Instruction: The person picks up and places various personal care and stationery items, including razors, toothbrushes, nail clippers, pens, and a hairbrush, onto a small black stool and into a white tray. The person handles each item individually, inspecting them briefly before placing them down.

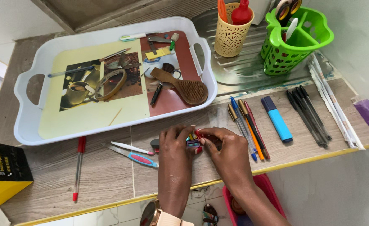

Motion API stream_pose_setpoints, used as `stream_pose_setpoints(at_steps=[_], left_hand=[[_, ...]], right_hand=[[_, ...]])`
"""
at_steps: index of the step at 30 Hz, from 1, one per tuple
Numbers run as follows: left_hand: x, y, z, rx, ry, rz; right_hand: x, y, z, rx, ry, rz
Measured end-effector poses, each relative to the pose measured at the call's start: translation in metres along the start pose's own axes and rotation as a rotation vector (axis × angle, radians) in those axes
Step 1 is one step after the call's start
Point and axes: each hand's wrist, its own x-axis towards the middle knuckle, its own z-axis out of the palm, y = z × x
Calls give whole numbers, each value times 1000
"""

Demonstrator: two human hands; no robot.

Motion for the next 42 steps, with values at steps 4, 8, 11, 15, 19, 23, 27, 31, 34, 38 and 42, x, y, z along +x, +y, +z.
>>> stream_pose_setpoints(at_steps=[4, 8, 11, 15, 19, 23, 27, 31, 34, 38, 42], left_hand=[[-2, -1, -2, -8, 2, 11], [-3, 3, -8, 20, -3, -6], [-2, 11, -18, 30, 28, 31], [10, 26, -43, 3, 87, 84], [23, 45, -76, -36, 152, 107], [39, 61, -114, -30, 285, 195], [56, 75, -160, 25, 402, 284], [65, 88, -206, 93, 536, 331], [70, 91, -234, 154, 623, 370], [80, 85, -260, 146, 663, 348], [98, 73, -279, 148, 660, 301]], right_hand=[[0, -1, -2, -15, 0, -21], [2, -7, -7, -40, -8, 71], [7, -16, -13, -50, 52, -102], [18, -42, -25, -13, 67, -69], [32, -82, -40, 40, 92, -191], [43, -127, -55, 129, 111, -292], [61, -172, -67, 132, 139, -481], [76, -218, -79, 152, 153, -609], [82, -246, -85, 182, 136, -645], [96, -274, -81, 153, 133, -687], [114, -289, -69, 143, 126, -699]])
